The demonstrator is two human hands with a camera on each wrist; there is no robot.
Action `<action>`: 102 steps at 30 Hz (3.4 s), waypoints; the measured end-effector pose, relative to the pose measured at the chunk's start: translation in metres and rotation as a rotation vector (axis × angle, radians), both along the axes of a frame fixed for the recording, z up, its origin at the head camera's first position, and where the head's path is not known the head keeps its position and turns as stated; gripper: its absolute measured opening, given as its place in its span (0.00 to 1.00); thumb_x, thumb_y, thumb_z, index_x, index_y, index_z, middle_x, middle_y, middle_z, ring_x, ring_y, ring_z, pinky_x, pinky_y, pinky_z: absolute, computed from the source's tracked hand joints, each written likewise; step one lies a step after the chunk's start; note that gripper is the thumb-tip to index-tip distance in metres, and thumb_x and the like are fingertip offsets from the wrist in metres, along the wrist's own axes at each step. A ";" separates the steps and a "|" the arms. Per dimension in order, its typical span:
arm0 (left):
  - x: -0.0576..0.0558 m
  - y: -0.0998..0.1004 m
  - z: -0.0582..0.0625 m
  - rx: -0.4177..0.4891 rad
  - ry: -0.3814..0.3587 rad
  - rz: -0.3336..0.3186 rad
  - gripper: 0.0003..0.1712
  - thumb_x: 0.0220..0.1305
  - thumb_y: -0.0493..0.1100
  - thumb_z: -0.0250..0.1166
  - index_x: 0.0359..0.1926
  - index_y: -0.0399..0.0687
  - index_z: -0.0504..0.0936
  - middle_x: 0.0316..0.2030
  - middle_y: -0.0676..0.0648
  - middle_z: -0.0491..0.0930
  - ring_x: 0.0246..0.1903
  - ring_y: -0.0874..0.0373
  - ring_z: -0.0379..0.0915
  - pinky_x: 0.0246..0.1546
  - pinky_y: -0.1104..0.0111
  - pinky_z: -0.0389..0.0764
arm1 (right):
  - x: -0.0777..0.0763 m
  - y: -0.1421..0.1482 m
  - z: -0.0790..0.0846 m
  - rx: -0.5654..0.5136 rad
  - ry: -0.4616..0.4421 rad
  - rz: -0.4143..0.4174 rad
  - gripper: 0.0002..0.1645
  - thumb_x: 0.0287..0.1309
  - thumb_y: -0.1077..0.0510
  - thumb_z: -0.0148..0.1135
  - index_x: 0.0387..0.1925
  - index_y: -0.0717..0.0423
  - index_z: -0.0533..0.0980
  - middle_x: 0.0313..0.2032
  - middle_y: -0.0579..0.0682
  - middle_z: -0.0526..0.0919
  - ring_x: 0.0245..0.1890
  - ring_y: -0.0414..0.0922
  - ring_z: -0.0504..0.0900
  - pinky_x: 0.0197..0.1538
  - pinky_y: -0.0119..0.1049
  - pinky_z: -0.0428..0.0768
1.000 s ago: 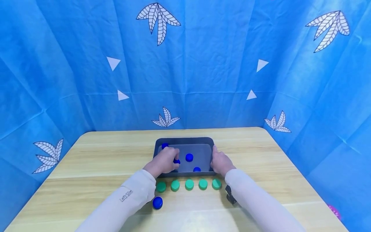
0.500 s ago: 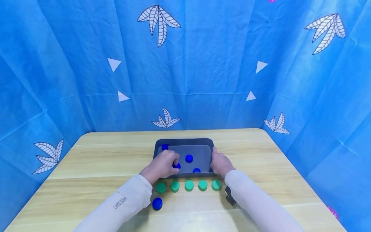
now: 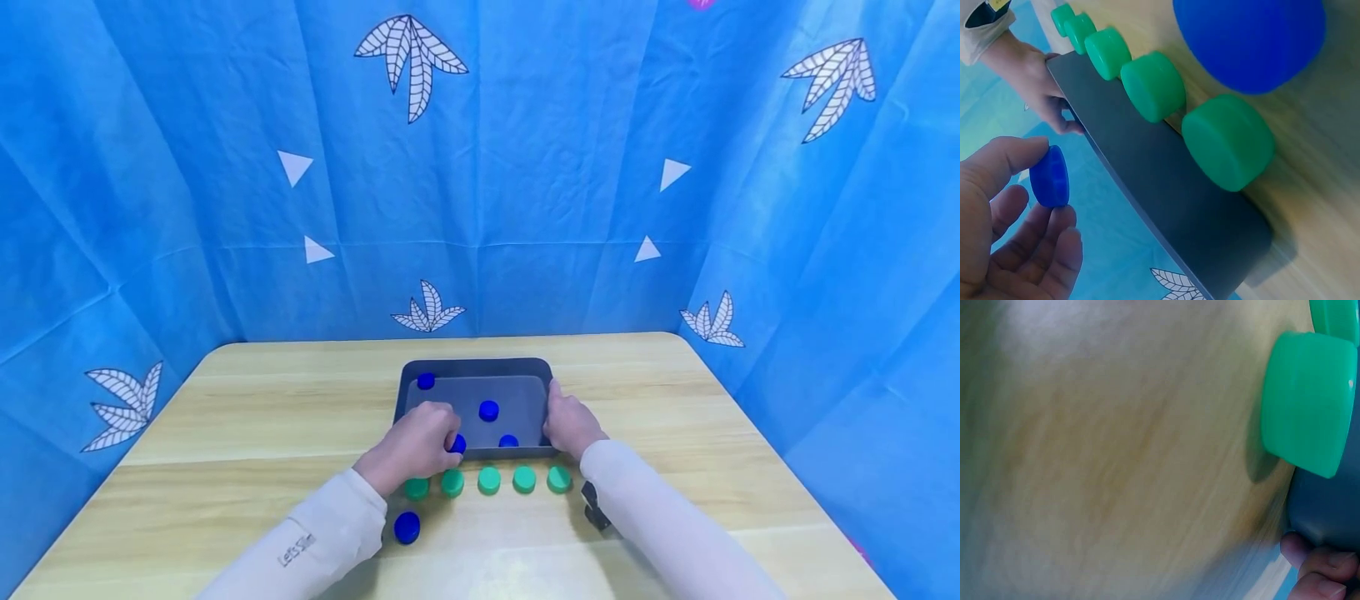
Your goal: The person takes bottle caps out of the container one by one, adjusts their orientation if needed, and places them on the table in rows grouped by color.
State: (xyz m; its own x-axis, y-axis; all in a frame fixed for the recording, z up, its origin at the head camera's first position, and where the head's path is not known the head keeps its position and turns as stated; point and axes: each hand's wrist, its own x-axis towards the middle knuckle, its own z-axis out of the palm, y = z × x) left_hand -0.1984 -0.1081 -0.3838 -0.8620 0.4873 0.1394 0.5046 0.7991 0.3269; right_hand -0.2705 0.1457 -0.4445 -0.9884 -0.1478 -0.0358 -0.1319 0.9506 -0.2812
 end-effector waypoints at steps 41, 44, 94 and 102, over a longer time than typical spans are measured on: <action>0.029 -0.003 -0.015 0.014 0.048 -0.225 0.10 0.54 0.38 0.70 0.38 0.39 0.86 0.31 0.50 0.77 0.33 0.59 0.73 0.34 0.71 0.77 | 0.000 0.002 0.000 -0.012 0.022 0.024 0.44 0.56 0.67 0.59 0.69 0.72 0.49 0.19 0.55 0.74 0.20 0.46 0.76 0.28 0.40 0.77; 0.030 -0.002 -0.017 0.001 0.030 -0.229 0.10 0.54 0.39 0.70 0.38 0.40 0.86 0.31 0.51 0.77 0.32 0.60 0.72 0.33 0.71 0.76 | 0.001 0.002 0.001 -0.019 0.022 0.026 0.44 0.55 0.67 0.59 0.69 0.72 0.49 0.19 0.55 0.74 0.20 0.46 0.76 0.28 0.40 0.77; 0.037 0.004 -0.035 -0.151 -0.116 -0.239 0.12 0.41 0.44 0.80 0.25 0.52 0.83 0.23 0.60 0.76 0.25 0.68 0.66 0.28 0.73 0.70 | -0.003 0.002 0.000 0.023 -0.007 0.022 0.47 0.57 0.64 0.61 0.71 0.71 0.46 0.21 0.56 0.75 0.21 0.46 0.75 0.28 0.39 0.77; 0.037 0.003 -0.036 -0.163 -0.122 -0.230 0.13 0.41 0.46 0.81 0.24 0.53 0.83 0.22 0.61 0.75 0.24 0.69 0.65 0.27 0.74 0.70 | -0.003 0.002 0.000 0.007 0.005 0.031 0.46 0.56 0.65 0.61 0.70 0.72 0.47 0.22 0.57 0.76 0.21 0.47 0.76 0.29 0.41 0.78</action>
State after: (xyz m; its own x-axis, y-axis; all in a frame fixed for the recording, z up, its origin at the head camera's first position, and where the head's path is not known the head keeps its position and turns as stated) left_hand -0.1615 -0.1048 -0.4200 -0.7320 0.6792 -0.0539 0.6434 0.7152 0.2730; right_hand -0.2740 0.1475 -0.4447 -0.9835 -0.1779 -0.0323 -0.1625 0.9480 -0.2735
